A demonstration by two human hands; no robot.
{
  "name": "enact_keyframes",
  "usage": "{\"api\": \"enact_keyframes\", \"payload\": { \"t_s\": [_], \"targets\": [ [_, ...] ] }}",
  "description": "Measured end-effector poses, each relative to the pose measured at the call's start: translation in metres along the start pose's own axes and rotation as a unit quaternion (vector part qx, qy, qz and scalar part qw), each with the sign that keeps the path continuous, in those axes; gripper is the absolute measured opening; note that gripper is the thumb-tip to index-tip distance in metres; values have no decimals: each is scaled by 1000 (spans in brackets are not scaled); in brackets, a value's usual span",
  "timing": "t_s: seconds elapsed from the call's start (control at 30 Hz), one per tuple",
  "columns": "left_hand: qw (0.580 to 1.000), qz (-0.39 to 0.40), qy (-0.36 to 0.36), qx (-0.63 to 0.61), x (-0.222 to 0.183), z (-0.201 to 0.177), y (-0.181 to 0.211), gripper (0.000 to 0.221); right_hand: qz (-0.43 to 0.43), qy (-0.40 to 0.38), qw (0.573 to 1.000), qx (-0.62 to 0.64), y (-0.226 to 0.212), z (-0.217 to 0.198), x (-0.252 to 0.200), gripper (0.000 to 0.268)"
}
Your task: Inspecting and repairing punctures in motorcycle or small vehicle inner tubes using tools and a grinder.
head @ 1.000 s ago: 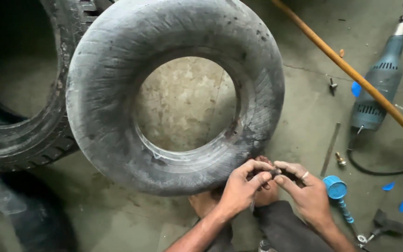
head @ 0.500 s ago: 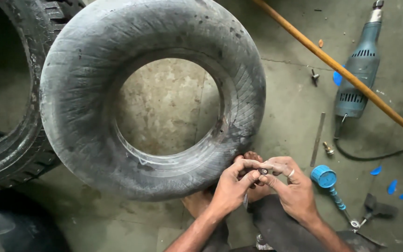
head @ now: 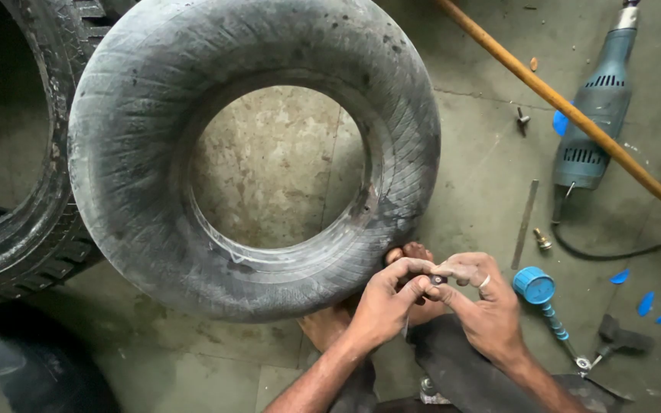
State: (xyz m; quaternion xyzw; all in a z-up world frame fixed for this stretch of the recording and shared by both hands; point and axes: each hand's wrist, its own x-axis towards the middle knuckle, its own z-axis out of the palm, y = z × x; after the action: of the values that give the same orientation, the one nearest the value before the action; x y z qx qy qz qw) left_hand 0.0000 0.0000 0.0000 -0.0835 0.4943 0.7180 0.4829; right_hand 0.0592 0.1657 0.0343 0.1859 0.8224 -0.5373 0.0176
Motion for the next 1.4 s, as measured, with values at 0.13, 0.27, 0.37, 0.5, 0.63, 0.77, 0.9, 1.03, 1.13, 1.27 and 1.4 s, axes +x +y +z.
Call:
{"api": "enact_keyframes", "payload": {
  "t_s": [0.13,0.27,0.37,0.5,0.63,0.77,0.9,1.03,1.13,1.27,1.4],
  "targets": [
    [1000,-8,-4,-8,0,0,-3,23,10,1,1000,1,0,0,-1,31],
    [1000,-1,-12,-7,-1,1,1,24,13,4,1000,-4,-1,0,0,32],
    [1000,5,-17,24,-3,1,3,23,14,1,1000,1,-2,0,0,34],
    [998,-15,-32,43,-3,-7,-17,25,45,-18,998,48,-1,0,0,39],
    [997,-63,-49,-23,-5,-6,-4,33,79,-44,994,66,21,-1,-8,31],
    [985,-109,-57,-117,-5,-5,-8,36,159,-71,979,107,35,3,-11,37],
    [983,-117,-55,-129,-2,-5,-16,38,213,-63,969,108,35,5,-11,46],
    [984,-107,-56,-129,-2,-5,-15,41,234,-56,964,114,40,7,-11,45],
    [988,-100,-49,-107,-3,-5,-8,41,234,-49,964,120,49,8,-10,41],
    [997,-68,-33,-32,-3,-9,-7,36,274,5,960,60,84,-1,13,34],
    [999,-35,0,21,-7,-10,-3,21,284,131,948,65,100,-21,56,29]
  ]
}}
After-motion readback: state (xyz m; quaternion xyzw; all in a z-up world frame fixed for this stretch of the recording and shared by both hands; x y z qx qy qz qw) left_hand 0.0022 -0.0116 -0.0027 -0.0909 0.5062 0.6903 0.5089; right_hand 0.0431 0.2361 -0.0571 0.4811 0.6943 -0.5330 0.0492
